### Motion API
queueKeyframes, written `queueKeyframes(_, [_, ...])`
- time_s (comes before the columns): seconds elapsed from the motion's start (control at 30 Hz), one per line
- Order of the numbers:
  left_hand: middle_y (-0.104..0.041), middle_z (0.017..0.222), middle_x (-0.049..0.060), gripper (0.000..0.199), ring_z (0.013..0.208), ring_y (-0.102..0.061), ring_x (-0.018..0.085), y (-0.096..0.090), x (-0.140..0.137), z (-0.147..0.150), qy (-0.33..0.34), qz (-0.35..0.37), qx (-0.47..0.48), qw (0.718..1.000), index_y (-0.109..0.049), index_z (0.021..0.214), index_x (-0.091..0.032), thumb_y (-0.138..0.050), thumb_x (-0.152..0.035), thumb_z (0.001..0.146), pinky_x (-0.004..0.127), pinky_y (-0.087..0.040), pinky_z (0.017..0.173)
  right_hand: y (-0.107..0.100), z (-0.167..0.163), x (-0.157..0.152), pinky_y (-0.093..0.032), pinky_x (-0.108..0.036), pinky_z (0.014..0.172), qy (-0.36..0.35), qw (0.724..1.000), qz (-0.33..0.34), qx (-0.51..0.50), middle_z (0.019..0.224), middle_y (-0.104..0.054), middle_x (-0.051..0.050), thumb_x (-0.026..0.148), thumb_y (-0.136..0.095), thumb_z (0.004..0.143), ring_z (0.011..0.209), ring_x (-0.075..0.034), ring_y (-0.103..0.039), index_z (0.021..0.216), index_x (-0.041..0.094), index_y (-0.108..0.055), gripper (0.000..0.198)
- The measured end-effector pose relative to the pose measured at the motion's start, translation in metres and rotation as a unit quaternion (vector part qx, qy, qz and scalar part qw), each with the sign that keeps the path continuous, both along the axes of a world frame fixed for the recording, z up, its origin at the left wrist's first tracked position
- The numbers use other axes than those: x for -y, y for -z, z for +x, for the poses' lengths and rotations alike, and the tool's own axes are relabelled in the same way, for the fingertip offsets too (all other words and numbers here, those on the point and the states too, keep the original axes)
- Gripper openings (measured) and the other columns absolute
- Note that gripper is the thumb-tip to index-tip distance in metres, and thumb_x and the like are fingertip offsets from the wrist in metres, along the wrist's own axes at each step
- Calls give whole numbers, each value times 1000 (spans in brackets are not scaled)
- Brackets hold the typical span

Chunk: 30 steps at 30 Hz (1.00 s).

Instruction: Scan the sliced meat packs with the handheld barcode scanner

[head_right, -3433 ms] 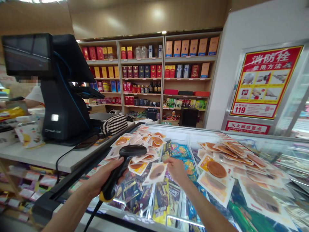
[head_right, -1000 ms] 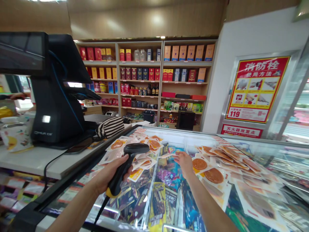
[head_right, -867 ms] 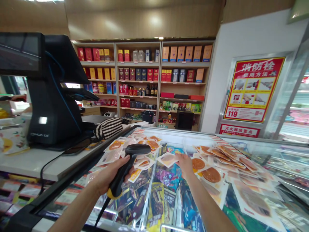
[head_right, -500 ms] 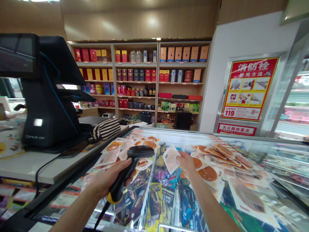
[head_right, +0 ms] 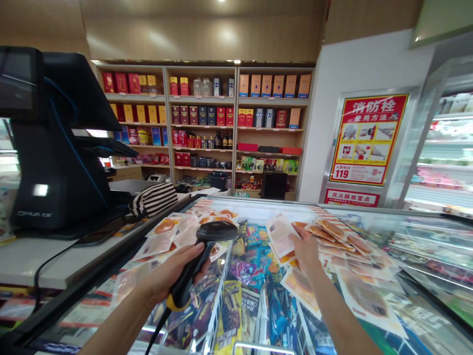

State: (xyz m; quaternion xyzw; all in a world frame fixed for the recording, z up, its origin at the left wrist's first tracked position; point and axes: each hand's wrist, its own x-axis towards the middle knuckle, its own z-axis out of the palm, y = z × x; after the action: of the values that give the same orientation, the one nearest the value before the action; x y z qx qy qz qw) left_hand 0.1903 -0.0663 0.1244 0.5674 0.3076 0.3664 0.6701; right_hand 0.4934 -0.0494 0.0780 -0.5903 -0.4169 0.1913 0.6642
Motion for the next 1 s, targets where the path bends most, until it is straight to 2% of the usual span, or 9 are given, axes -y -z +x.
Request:
queueKeyframes(0.07, [-50, 52, -2, 28, 40, -44, 7, 1, -3, 1, -5, 10, -10, 1000, -46, 69, -15, -45, -43, 70, 18, -31, 40, -2, 17, 15, -42, -34, 65, 128, 977, -8, 171, 79, -62, -4, 27, -46, 59, 71, -21, -56, 86, 18, -56, 30])
queueKeyframes(0.17, [-50, 52, -1, 30, 39, -43, 7, 5, -10, 0, -22, 6, -22, 999, -47, 68, -14, -43, -43, 71, 18, -31, 39, 3, 42, 39, -38, -34, 75, 234, 881, 12, 411, 87, -59, -6, 25, -41, 64, 84, -21, -52, 83, 18, -57, 26])
queueKeyframes(0.3, [-51, 53, -1, 30, 41, -44, 7, 10, -19, -5, -54, -12, -16, 998, -48, 67, -14, -45, -44, 69, 18, -33, 40, 23, 61, 63, -38, -30, 75, 206, 793, -18, 573, 85, -57, -5, 20, -36, 68, 83, -18, -50, 82, 19, -56, 24])
queueKeyframes(0.43, [-51, 53, -1, 31, 41, -45, 6, 11, -22, -12, -66, -20, -11, 998, -46, 65, -14, -46, -45, 69, 17, -32, 39, 36, 57, 71, -37, -28, 70, 144, 767, -102, 617, 76, -57, -3, 16, -37, 64, 74, -16, -51, 72, 20, -55, 19])
queueKeyframes(0.53, [-49, 51, -2, 29, 39, -44, 6, 9, -21, -17, -68, -28, -5, 997, -45, 66, -15, -46, -44, 69, 17, -31, 37, 35, 50, 73, -36, -27, 62, 106, 761, -191, 610, 70, -57, -3, 17, -38, 62, 67, -16, -51, 62, 21, -55, 17])
queueKeyframes(0.63, [-49, 51, -2, 28, 39, -44, 6, 7, -20, -22, -74, -41, 0, 996, -46, 69, -14, -46, -43, 70, 16, -32, 36, 27, 42, 71, -34, -27, 58, 91, 769, -227, 591, 67, -57, -2, 22, -38, 64, 65, -16, -51, 57, 21, -55, 18])
queueKeyframes(0.77, [-51, 52, -1, 28, 40, -44, 6, 7, -19, -30, -103, -50, -8, 993, -46, 68, -14, -46, -42, 70, 16, -34, 38, 13, 12, 49, -35, -27, 60, 95, 822, -192, 527, 68, -58, -2, 26, -37, 66, 65, -15, -51, 61, 21, -56, 20])
queueKeyframes(0.87, [-52, 55, -1, 28, 41, -44, 6, 9, -20, -41, -115, -49, -10, 992, -48, 70, -14, -48, -43, 69, 16, -34, 37, 6, -35, 19, -37, -25, 63, 22, 879, -138, 457, 73, -60, -2, 27, -37, 68, 67, -14, -52, 71, 20, -58, 22])
queueKeyframes(1.0, [-52, 56, 0, 30, 41, -44, 6, 11, -21, -60, -113, -35, -5, 993, -49, 68, -14, -46, -44, 69, 18, -35, 39, 5, -105, -21, -37, -25, 71, -113, 881, -72, 453, 82, -60, -3, 23, -41, 69, 73, -13, -53, 81, 19, -59, 22])
